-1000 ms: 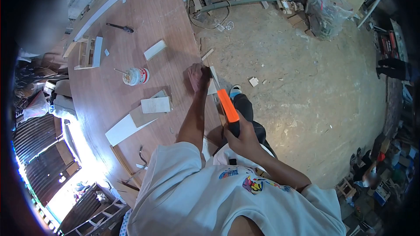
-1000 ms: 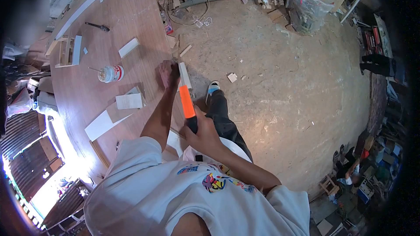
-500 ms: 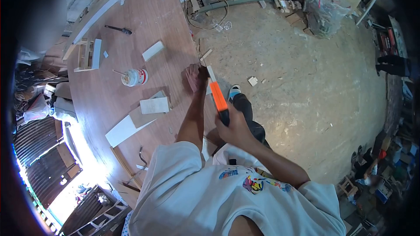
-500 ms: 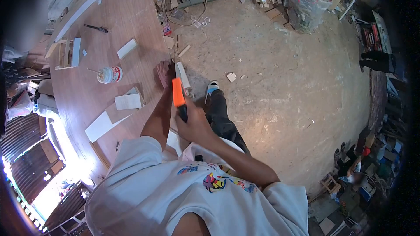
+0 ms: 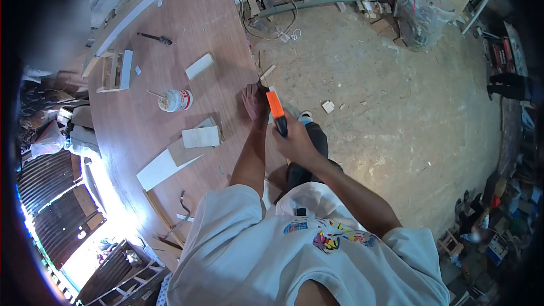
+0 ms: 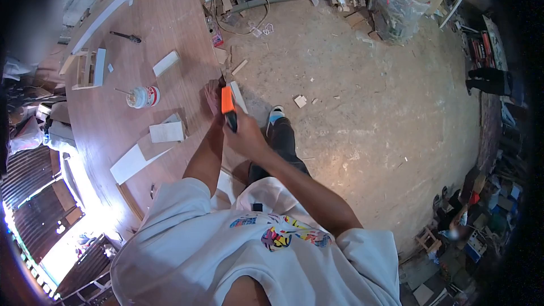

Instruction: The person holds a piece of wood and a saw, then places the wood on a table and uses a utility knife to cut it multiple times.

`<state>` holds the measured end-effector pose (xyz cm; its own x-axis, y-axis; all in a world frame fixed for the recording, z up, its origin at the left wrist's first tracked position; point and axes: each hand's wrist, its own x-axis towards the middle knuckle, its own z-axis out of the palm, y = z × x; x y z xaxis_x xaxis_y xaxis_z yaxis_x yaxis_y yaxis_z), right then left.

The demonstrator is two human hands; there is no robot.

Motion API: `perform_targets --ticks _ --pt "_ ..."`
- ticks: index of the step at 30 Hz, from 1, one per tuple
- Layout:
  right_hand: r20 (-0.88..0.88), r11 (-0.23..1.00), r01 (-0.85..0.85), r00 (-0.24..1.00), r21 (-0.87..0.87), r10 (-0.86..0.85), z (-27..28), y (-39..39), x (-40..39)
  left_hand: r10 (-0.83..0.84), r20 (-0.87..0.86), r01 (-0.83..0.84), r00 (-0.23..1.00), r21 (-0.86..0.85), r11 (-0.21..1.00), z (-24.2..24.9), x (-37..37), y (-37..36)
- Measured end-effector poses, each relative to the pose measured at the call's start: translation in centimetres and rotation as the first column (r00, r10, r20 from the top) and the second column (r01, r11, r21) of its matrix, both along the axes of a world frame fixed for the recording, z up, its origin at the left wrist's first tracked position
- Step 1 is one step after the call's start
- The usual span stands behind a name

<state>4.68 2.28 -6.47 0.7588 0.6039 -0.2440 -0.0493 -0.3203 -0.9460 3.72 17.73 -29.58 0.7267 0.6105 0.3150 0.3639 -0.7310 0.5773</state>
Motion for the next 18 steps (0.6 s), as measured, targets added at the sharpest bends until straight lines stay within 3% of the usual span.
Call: perform_targets --ticks 3,6,7,9,11,12,13,18 --pt "-0.065 1.0 -0.024 0.998 0.003 0.024 4.9 -3.4 -3.2 0.083 0.103 -0.088 0.991 0.045 0.995 6.0 0.8 -1.1" --pt "-0.209 0.998 0.052 0.977 0.034 -0.044 8.3 -5.2 -4.7 0.056 0.064 -0.058 0.996 0.027 0.998 5.4 1.0 -0.7" --pt "-0.212 0.998 0.053 0.976 0.034 -0.044 7.5 -5.0 -4.6 0.038 0.043 -0.039 0.998 0.016 0.999 5.2 1.0 -0.7" --pt "0.004 0.993 0.035 0.999 0.111 -0.036 3.3 -4.4 -3.9 -0.001 0.0 0.001 1.0 -0.007 1.0 4.8 0.8 -0.8" --pt "-0.091 0.998 -0.03 0.995 -0.047 0.026 -4.1 -2.7 -1.0 -0.005 -0.006 0.005 1.0 -0.004 1.0 4.8 0.8 -0.9" --pt "0.018 0.999 0.005 1.0 0.037 -0.006 -5.6 -0.9 0.2 -0.001 0.0 0.001 1.0 0.0 1.0 5.0 0.8 -1.0" --pt "0.126 0.992 0.025 0.991 0.125 -0.041 -6.2 0.9 0.9 0.009 0.008 -0.009 1.0 0.006 1.0 5.0 0.8 -1.0" --pt "0.055 0.998 0.014 0.998 0.054 -0.017 -1.2 -0.2 -0.9 0.027 0.01 -0.027 1.0 -0.029 0.999 5.1 0.8 -1.2"
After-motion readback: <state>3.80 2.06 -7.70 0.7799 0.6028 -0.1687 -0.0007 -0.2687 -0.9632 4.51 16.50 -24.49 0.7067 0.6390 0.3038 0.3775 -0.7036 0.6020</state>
